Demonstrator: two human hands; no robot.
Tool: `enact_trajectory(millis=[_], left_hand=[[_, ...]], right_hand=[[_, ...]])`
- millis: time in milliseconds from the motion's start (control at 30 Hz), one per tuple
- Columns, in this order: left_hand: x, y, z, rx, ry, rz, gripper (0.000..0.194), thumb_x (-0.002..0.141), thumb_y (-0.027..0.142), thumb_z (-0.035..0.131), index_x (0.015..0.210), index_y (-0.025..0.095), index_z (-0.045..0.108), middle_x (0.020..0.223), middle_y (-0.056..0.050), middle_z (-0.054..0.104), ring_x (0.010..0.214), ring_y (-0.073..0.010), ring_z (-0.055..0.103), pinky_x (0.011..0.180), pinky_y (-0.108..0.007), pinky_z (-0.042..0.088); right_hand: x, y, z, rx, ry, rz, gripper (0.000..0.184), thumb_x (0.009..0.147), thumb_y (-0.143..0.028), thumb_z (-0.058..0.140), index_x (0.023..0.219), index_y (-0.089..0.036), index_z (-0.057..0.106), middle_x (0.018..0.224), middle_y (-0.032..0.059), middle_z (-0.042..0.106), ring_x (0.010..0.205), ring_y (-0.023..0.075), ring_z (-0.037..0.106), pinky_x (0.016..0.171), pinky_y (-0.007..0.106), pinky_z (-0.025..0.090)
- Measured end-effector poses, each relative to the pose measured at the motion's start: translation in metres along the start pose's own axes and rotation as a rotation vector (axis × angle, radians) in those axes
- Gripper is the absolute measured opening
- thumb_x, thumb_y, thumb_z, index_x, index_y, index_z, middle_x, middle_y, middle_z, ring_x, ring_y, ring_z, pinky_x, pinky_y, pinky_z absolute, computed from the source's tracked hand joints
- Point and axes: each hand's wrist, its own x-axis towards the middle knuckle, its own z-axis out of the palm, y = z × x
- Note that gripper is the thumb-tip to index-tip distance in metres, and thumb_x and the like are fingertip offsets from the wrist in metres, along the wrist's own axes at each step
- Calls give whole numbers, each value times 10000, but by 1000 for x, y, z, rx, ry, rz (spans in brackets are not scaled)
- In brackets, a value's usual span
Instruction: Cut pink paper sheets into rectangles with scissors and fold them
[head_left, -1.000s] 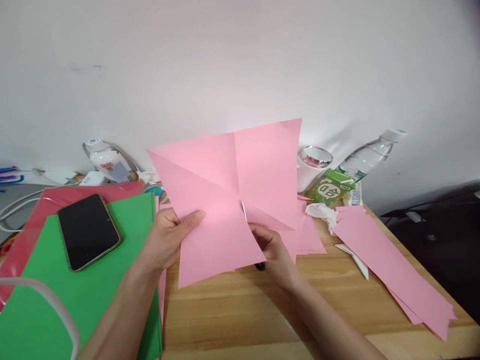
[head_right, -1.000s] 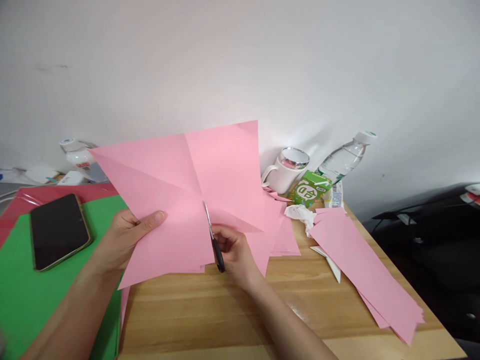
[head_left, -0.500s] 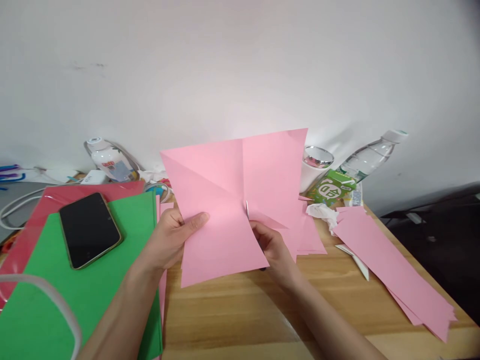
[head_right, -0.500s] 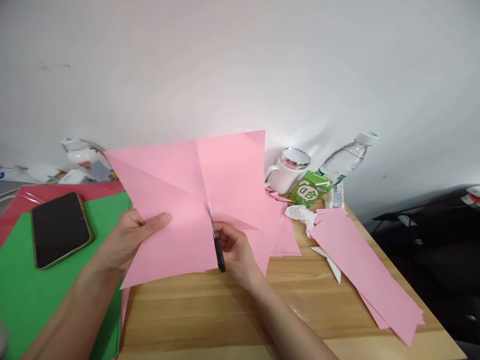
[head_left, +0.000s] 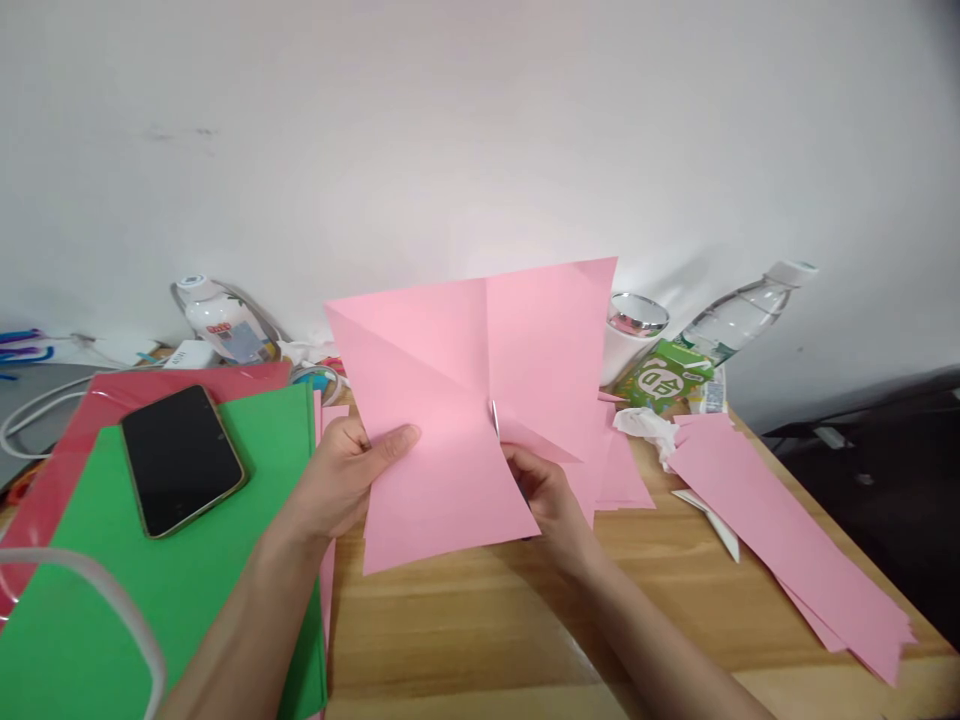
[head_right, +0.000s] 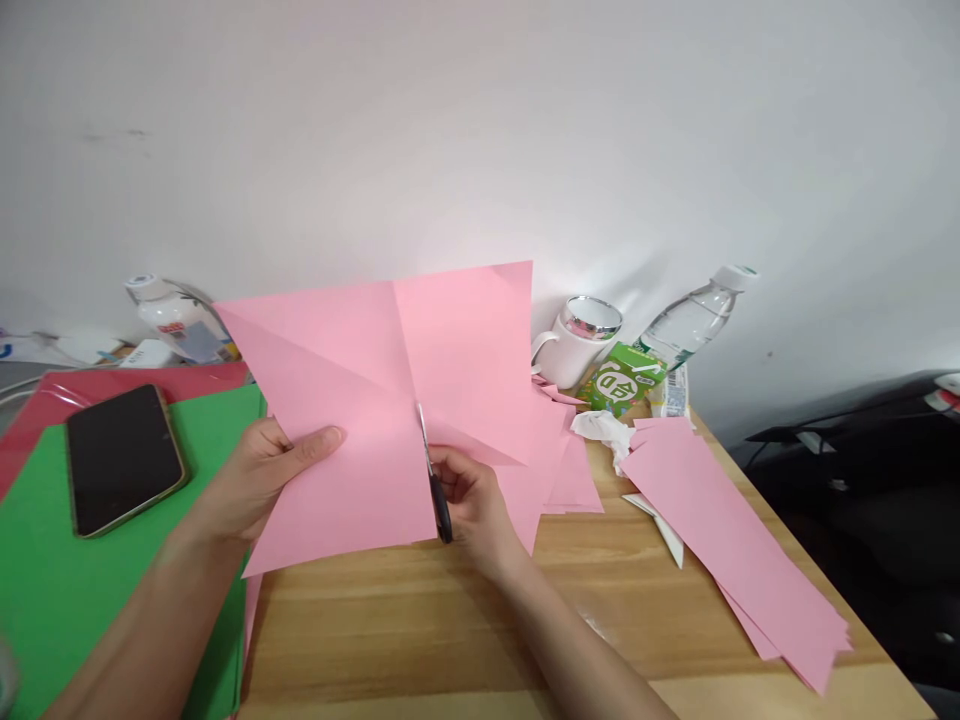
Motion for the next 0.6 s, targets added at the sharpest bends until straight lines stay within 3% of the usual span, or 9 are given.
enact_trajectory(millis=[600], left_hand=[[-1,4,3,57,44,-28,193,626,295,751,691,120,706,625,-61,704,529,-170,632,478,-238,501]], right_hand=[[0,1,0,-38,20,-11,360,593,-279,792,936,-215,706,858,38,727,820,244,662,716,335,531]])
